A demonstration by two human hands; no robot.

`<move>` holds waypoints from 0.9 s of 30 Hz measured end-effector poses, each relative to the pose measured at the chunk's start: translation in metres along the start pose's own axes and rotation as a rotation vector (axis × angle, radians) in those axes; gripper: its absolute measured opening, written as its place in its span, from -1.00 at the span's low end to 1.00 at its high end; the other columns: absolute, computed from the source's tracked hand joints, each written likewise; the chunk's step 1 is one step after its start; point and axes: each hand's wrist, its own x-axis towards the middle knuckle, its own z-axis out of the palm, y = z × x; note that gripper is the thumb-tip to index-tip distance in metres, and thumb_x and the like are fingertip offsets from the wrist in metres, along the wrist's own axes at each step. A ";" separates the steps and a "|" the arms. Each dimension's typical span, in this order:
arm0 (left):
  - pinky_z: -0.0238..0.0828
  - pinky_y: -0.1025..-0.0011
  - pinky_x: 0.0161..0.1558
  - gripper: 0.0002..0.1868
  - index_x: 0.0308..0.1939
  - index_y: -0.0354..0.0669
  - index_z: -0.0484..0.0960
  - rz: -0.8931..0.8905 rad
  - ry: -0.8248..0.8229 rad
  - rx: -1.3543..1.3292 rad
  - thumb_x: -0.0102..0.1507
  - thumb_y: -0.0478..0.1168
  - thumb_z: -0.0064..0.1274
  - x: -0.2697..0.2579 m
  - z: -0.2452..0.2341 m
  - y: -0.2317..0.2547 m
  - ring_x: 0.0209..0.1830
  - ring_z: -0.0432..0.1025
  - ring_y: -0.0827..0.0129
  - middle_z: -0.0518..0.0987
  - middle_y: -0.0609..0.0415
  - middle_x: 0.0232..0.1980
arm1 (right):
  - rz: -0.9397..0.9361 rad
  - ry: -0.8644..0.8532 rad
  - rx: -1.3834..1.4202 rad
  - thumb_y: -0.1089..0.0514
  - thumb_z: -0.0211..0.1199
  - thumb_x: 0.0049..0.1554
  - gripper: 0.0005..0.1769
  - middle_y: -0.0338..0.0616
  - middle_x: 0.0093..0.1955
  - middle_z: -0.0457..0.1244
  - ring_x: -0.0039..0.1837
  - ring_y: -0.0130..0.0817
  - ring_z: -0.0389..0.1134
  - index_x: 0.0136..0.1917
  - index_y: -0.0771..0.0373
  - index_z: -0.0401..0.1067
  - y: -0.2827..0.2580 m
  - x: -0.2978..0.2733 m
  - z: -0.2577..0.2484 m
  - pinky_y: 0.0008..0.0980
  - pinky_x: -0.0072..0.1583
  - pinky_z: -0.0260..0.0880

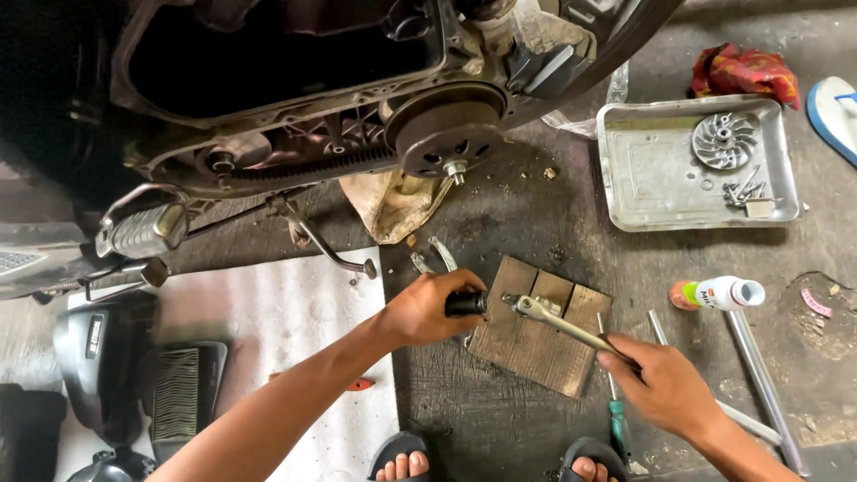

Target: Disassemble a motorcycle CVT system using a socket wrench and specialized tools

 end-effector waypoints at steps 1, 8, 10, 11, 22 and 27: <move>0.44 0.51 -0.57 -0.59 0.02 -0.20 0.47 -0.002 0.001 -0.002 0.27 -0.01 0.16 -0.002 0.002 -0.001 -0.62 0.52 0.44 0.71 0.08 -0.34 | 0.000 -0.003 -0.001 -0.02 0.22 0.10 -0.81 -0.22 -0.54 0.34 -0.48 -0.27 0.21 -0.24 0.08 0.52 -0.002 -0.002 0.001 -0.25 -0.29 0.17; 0.48 0.51 -0.56 -0.66 -0.01 -0.35 0.58 0.119 0.007 -0.012 0.16 -0.35 0.26 0.000 0.007 0.001 -0.56 0.56 0.39 0.72 0.02 -0.29 | -0.220 0.164 -0.193 -0.10 0.28 0.02 -0.66 -0.41 -0.14 0.49 -0.37 -0.25 0.42 0.04 -0.01 0.60 0.003 -0.002 -0.001 -0.24 -0.28 0.34; 0.50 0.52 -0.59 -0.68 -0.03 -0.41 0.59 0.181 -0.002 -0.016 0.16 -0.39 0.25 0.001 0.009 -0.001 -0.58 0.56 0.38 0.71 -0.01 -0.30 | -0.249 0.182 -0.233 -0.16 0.27 0.03 -0.62 -0.42 -0.09 0.50 -0.32 -0.24 0.47 0.06 -0.02 0.60 0.009 0.001 -0.006 -0.25 -0.25 0.39; 0.41 0.55 -0.70 -0.77 -0.13 -0.36 0.62 0.204 -0.028 0.084 0.16 -0.39 0.25 0.002 0.009 0.000 -0.66 0.48 0.44 0.68 0.05 -0.38 | -0.335 0.201 -0.317 -0.19 0.25 0.04 -0.62 -0.44 -0.15 0.48 -0.36 -0.29 0.43 0.07 -0.05 0.60 0.014 0.003 -0.009 -0.27 -0.30 0.37; 0.65 0.41 -0.48 -0.52 0.13 -0.37 0.58 0.212 -0.094 0.395 0.25 -0.10 0.21 -0.005 0.022 -0.008 -0.46 0.61 0.25 0.70 -0.15 -0.04 | -0.331 0.095 -0.243 -0.14 0.34 -0.03 -0.63 -0.41 -0.16 0.52 -0.28 -0.16 0.48 0.04 -0.06 0.62 0.013 0.005 -0.020 -0.16 -0.22 0.36; 0.55 0.43 -0.57 -0.53 0.14 -0.29 0.53 0.315 -0.160 0.498 0.34 0.01 0.08 0.000 0.021 -0.016 -0.64 0.47 0.39 0.67 0.05 -0.21 | -0.397 0.176 -0.354 -0.14 0.32 0.00 -0.67 -0.49 -0.25 0.47 -0.38 -0.25 0.42 0.05 -0.13 0.59 0.010 0.004 -0.020 -0.18 -0.32 0.33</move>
